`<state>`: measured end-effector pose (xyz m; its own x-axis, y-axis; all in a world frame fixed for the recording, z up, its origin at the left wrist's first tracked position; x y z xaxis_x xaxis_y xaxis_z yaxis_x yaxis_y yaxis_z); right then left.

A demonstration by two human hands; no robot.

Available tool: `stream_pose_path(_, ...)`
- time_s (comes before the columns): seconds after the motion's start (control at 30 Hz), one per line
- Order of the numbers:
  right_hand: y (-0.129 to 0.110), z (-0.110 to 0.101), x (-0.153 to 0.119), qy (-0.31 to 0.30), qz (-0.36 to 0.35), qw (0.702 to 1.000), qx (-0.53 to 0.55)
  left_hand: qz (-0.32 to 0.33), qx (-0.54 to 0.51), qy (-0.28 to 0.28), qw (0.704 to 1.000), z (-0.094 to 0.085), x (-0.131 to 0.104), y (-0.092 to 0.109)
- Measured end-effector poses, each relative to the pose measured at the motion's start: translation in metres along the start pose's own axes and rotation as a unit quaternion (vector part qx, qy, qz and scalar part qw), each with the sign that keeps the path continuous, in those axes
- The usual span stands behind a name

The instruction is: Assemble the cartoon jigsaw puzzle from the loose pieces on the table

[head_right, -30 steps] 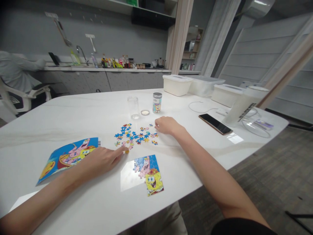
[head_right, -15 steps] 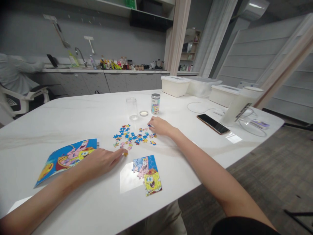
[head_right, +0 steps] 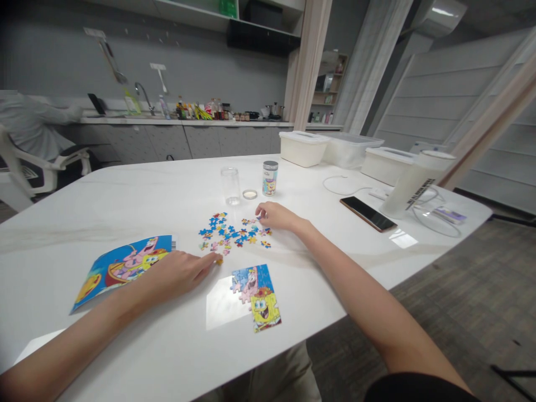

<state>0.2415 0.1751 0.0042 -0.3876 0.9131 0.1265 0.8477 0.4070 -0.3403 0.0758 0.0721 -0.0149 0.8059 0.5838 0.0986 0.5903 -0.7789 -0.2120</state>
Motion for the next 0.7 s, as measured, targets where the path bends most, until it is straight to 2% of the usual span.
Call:
stream_pose_path(0.2, -0.001, 0.006, -0.002, -0.057, 0.035, 0.992, 0.105, 0.001, 0.002, -0.006, 1.0, -0.002, 0.0, 0.001)
stream_pose_path(0.3, -0.001, 0.005, -0.002, -0.057, 0.042, 0.985, 0.155, 0.002, 0.005, -0.015, 1.0, -0.001, 0.0, 0.001)
stream_pose_path(0.47, -0.004, 0.008, -0.006, -0.084, 0.076, 0.945, 0.306, -0.012, 0.017, -0.009, 1.0, 0.002, 0.001, -0.002)
stream_pose_path(0.7, 0.0, 0.021, -0.011, -0.122, 0.12, 0.909, 0.38, -0.024, 0.011, 0.002, 1.0, 0.003, 0.0, -0.005)
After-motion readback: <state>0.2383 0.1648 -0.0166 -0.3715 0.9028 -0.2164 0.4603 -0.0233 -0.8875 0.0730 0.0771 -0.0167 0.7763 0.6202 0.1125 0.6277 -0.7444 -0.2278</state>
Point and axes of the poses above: each hand's wrist, its own x-axis towards the middle knuckle, its own z-axis out of the palm, y = z × x, the point moved 10 cm from there along x, towards the middle knuckle, and after that the axes turned 1 degree about -z, right-handed, at the moved point
